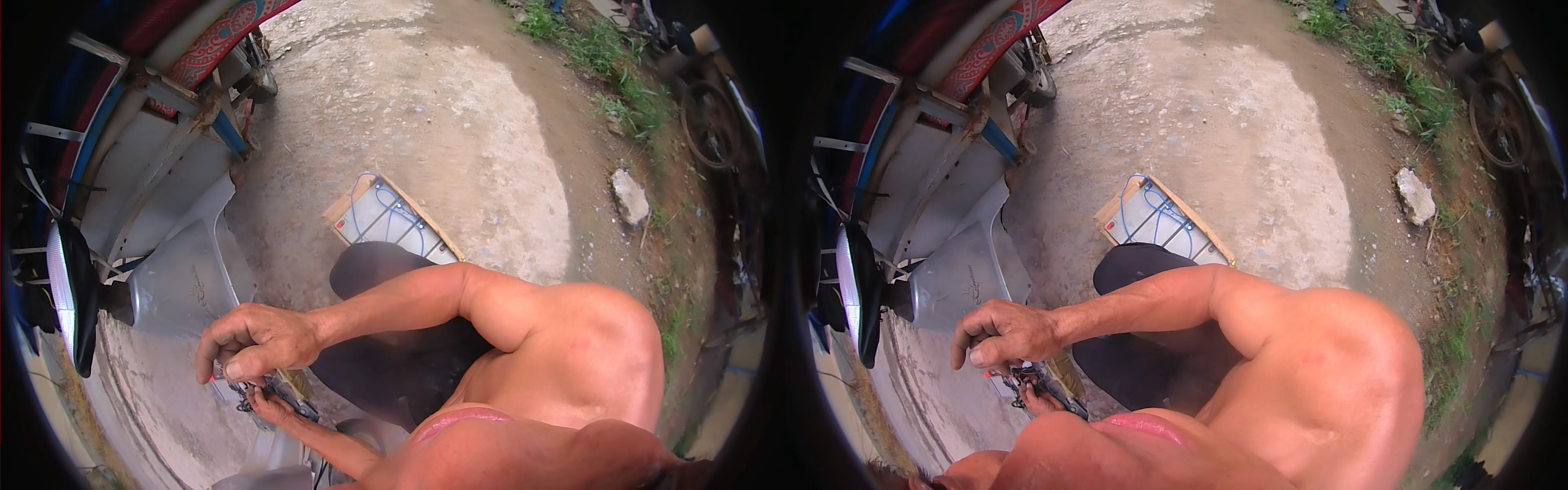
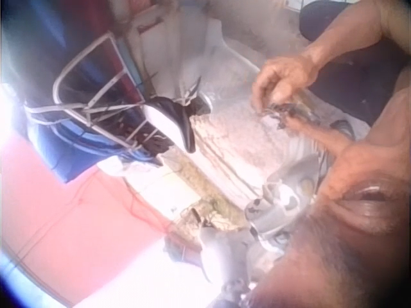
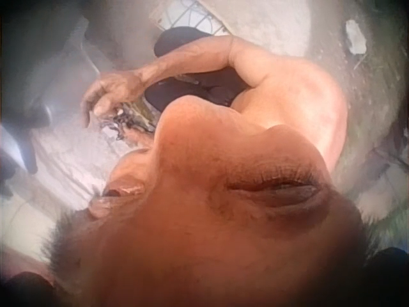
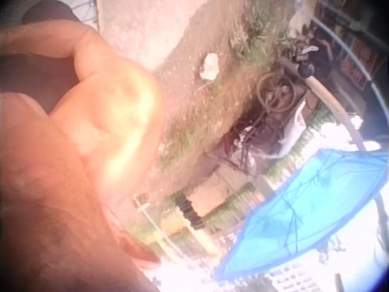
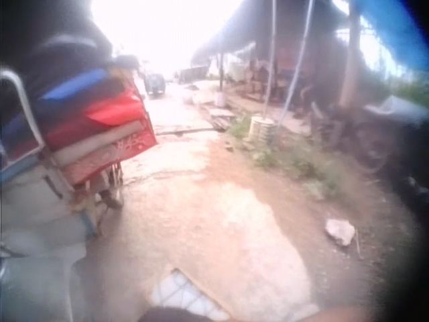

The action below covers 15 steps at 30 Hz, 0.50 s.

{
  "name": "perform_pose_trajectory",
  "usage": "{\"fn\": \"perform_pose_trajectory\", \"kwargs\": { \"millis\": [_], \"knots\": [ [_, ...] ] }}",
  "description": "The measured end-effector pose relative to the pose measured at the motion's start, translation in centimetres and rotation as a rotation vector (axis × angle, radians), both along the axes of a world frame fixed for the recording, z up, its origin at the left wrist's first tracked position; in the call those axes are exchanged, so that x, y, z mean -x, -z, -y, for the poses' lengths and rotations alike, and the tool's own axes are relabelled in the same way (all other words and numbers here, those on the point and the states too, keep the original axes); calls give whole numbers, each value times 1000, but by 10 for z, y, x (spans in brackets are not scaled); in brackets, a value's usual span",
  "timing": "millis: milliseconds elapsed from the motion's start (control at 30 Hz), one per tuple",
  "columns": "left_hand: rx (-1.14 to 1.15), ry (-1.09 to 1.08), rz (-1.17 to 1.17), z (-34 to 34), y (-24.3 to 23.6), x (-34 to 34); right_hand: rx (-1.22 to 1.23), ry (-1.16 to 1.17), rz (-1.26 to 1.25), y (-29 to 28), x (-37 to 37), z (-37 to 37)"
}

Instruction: The person manipulates electrical wires and a controller module inside a scooter's body panel, using their hands to connect and secure the components.

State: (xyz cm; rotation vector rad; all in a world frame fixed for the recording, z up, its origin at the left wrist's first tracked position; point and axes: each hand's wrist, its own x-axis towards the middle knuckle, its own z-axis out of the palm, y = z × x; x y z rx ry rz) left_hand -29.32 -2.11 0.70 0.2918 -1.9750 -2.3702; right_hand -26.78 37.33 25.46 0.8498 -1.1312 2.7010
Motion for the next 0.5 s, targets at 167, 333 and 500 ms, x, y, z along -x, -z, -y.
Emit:
{"fn": "perform_pose_trajectory", "kwargs": {
  "millis": [167, 333, 500],
  "knots": [
    [-19, 2, -73, 6, 4, -2, -718, -62, 75, 87, 38, 95],
    [103, -46, -39, -9, -3, -5, -1055, -71, 27, 159, 60, 144],
    [95, -58, -78, -8, -8, -11, -1121, -67, 0, 180, 67, 192]
  ]
}}
